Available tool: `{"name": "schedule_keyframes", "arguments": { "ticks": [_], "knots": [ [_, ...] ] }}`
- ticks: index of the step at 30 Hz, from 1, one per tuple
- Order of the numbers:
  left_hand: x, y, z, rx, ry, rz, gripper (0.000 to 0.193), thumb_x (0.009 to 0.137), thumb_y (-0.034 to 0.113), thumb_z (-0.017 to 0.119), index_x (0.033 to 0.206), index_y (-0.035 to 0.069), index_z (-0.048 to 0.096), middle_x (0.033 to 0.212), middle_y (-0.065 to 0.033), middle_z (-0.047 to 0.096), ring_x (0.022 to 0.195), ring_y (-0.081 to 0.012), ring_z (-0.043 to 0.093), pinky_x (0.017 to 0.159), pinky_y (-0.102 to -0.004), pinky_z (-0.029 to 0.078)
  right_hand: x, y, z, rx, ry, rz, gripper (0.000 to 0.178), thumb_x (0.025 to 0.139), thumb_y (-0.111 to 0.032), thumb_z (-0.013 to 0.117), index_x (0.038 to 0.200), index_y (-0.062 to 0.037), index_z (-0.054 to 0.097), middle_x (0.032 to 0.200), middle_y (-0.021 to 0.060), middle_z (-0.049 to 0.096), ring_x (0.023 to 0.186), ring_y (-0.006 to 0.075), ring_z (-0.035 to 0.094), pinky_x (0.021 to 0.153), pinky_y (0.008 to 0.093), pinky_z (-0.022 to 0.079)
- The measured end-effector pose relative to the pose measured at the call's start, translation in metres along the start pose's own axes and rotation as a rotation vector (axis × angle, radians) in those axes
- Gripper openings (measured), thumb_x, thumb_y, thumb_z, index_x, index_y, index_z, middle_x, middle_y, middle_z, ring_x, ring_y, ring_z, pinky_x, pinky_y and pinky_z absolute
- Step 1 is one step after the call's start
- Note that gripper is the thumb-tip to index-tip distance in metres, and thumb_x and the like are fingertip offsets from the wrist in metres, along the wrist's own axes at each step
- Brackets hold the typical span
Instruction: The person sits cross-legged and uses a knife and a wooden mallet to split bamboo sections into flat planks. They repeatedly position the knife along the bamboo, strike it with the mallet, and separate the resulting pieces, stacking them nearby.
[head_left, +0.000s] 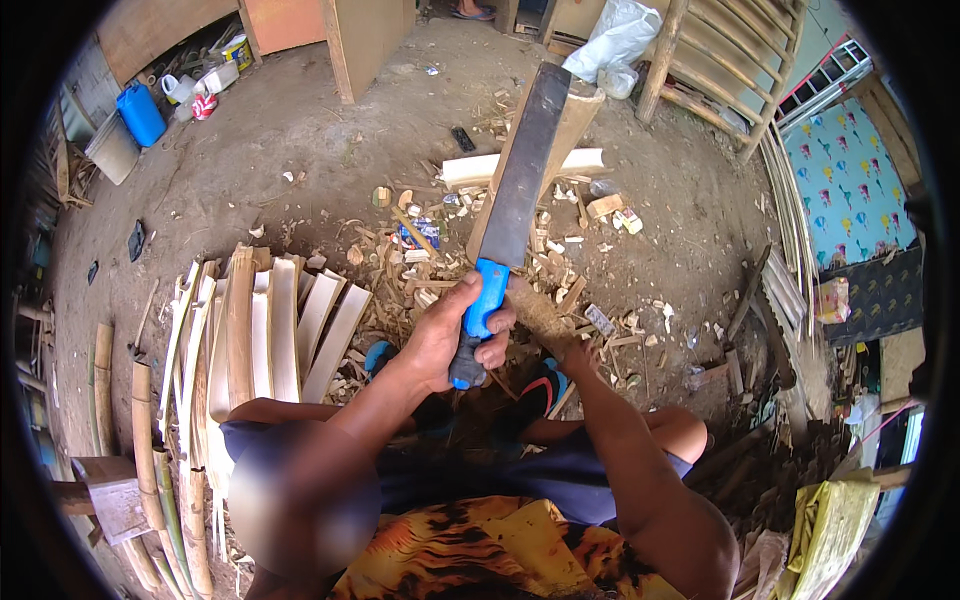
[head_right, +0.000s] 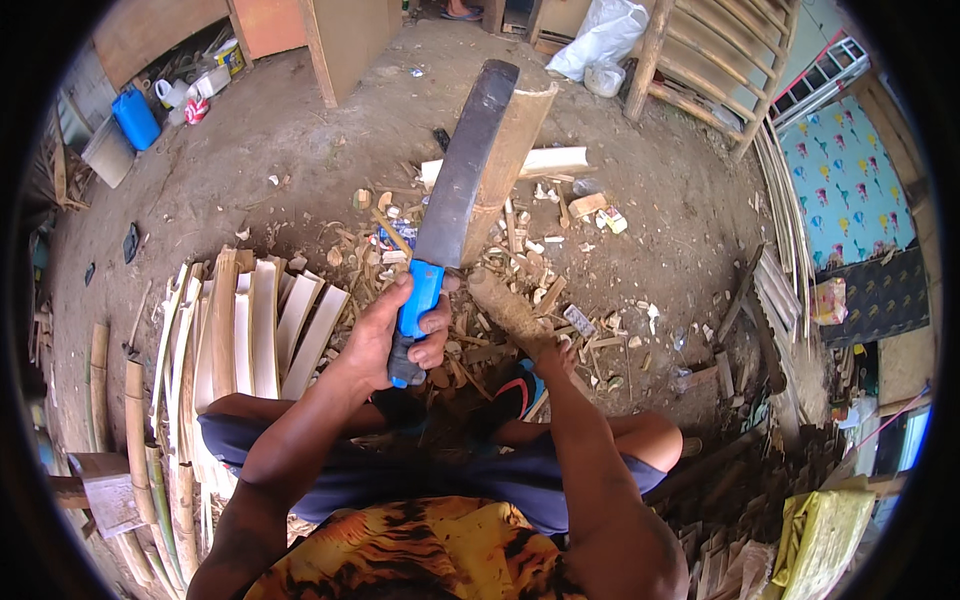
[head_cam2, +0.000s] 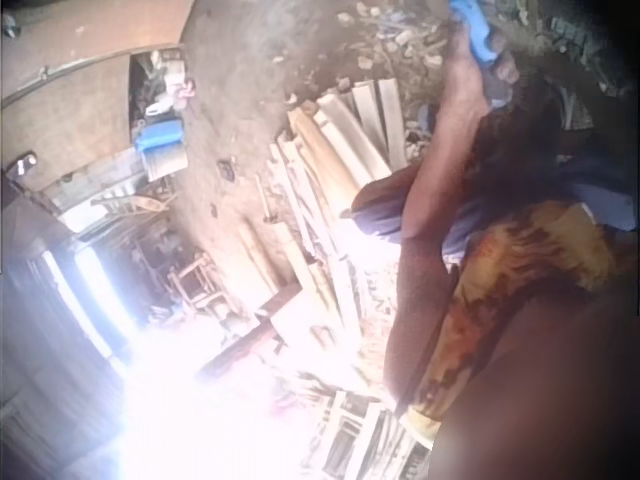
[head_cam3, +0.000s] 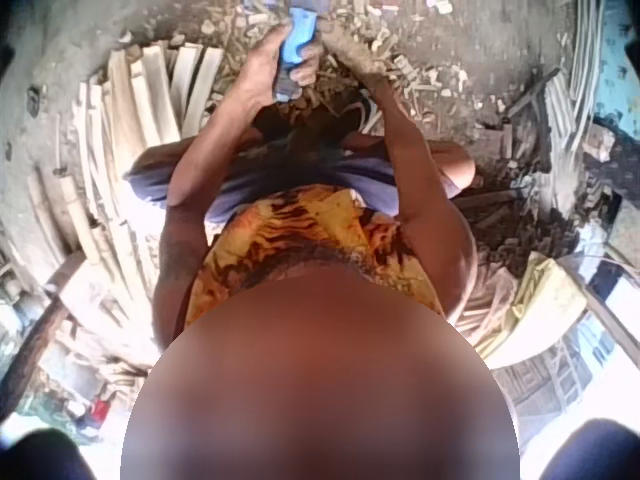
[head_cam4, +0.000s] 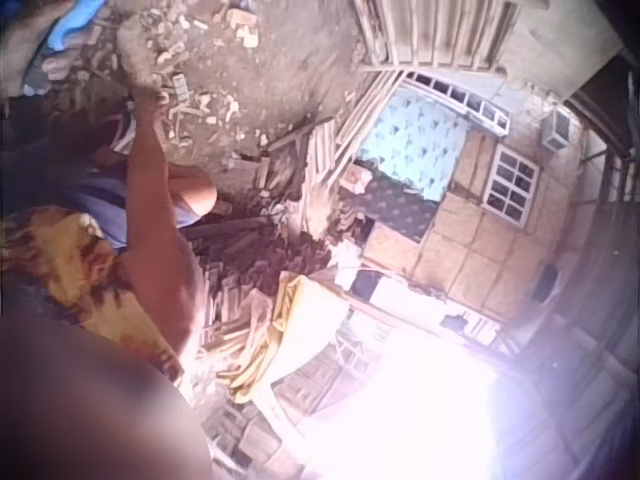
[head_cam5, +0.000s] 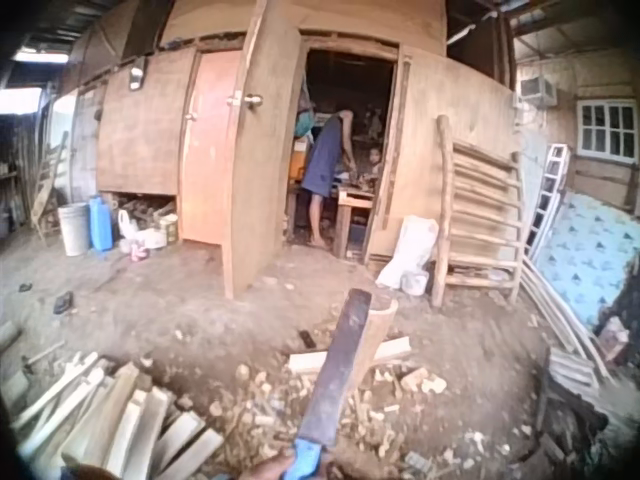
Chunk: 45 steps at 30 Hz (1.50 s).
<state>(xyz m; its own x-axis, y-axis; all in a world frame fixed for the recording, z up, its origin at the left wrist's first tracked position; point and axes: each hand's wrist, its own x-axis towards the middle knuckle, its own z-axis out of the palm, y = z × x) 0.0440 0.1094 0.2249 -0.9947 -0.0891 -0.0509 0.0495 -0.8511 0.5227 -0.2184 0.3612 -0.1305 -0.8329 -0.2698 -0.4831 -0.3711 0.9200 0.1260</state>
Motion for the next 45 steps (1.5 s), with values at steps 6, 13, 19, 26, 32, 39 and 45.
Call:
{"name": "schedule_keyframes", "arguments": {
  "ticks": [6,13,19,26,32,39,45],
  "knots": [
    [0.006,0.006,0.018,-0.238,-0.156,-0.007,0.052,0.107,0.049,0.046,0.136,0.007,0.054,0.084,0.0015,0.051,0.055,-0.0093,0.047,0.055,-0.0292,0.041,-0.019,0.013,-0.009,0.215,-0.082,0.025,0.098,0.072,-0.048,0.086,0.151,-0.0158,0.038,0.155,0.0231,0.041,0.146,0.0435,0.036,0.116,0.0661,0.027],
    [0.01,0.005,0.037,0.11,0.101,0.03,0.056,0.106,0.054,0.048,0.134,0.006,0.054,0.084,0.0005,0.052,0.057,-0.0102,0.049,0.055,-0.029,0.044,-0.021,0.029,-0.002,0.206,-0.008,-0.139,0.098,0.064,-0.042,0.089,0.144,-0.0086,0.045,0.139,0.0248,0.057,0.128,0.0392,0.059,0.106,0.0541,0.046],
    [0.023,-0.021,0.042,0.684,0.311,0.226,0.049,0.108,0.049,0.045,0.129,0.006,0.05,0.079,-0.0023,0.052,0.055,-0.0111,0.049,0.051,-0.0272,0.043,-0.063,0.046,-0.145,0.84,0.319,-0.124,0.082,0.074,-0.042,0.082,0.133,0.0038,0.047,0.121,0.0255,0.067,0.108,0.0327,0.069,0.092,0.043,0.057],
    [0.036,-0.025,0.023,1.242,0.436,0.374,0.042,0.109,0.039,0.041,0.129,0.002,0.044,0.089,-0.026,0.064,0.076,-0.0465,0.065,0.072,-0.0554,0.048,-0.186,0.032,-0.37,1.238,0.67,-0.681,0.094,0.082,-0.03,0.086,0.151,0.0023,0.031,0.131,0.024,0.062,0.119,0.032,0.062,0.103,0.0414,0.052],
    [0.035,-0.021,0.022,1.266,0.461,0.333,0.037,0.109,0.039,0.043,0.122,0.005,0.047,0.088,-0.0207,0.065,0.07,-0.0391,0.067,0.061,-0.0499,0.049,-0.277,0.014,-0.485,1.146,0.819,-0.842,0.086,0.086,-0.035,0.083,0.149,0.0033,0.039,0.126,0.0236,0.064,0.114,0.0293,0.065,0.098,0.0386,0.053],
    [0.028,-0.016,0.04,0.715,0.32,0.242,0.037,0.11,0.044,0.043,0.118,0.008,0.048,0.077,-0.0004,0.05,0.056,-0.0098,0.05,0.048,-0.0283,0.042,-0.261,0.0,-0.482,0.692,0.797,-0.674,0.1,0.085,-0.042,0.082,0.162,-0.0131,0.025,0.137,0.0239,0.062,0.124,0.034,0.063,0.108,0.0395,0.047],
    [0.029,-0.021,0.034,0.813,0.332,0.285,0.046,0.109,0.047,0.044,0.127,0.004,0.049,0.078,-0.0014,0.051,0.055,-0.0114,0.049,0.051,-0.029,0.042,-0.239,-0.003,-0.445,0.497,0.766,-0.586,0.098,0.083,-0.044,0.081,0.162,-0.0231,0.027,0.137,0.0224,0.063,0.127,0.0368,0.062,0.111,0.0407,0.046]
  ]
}}
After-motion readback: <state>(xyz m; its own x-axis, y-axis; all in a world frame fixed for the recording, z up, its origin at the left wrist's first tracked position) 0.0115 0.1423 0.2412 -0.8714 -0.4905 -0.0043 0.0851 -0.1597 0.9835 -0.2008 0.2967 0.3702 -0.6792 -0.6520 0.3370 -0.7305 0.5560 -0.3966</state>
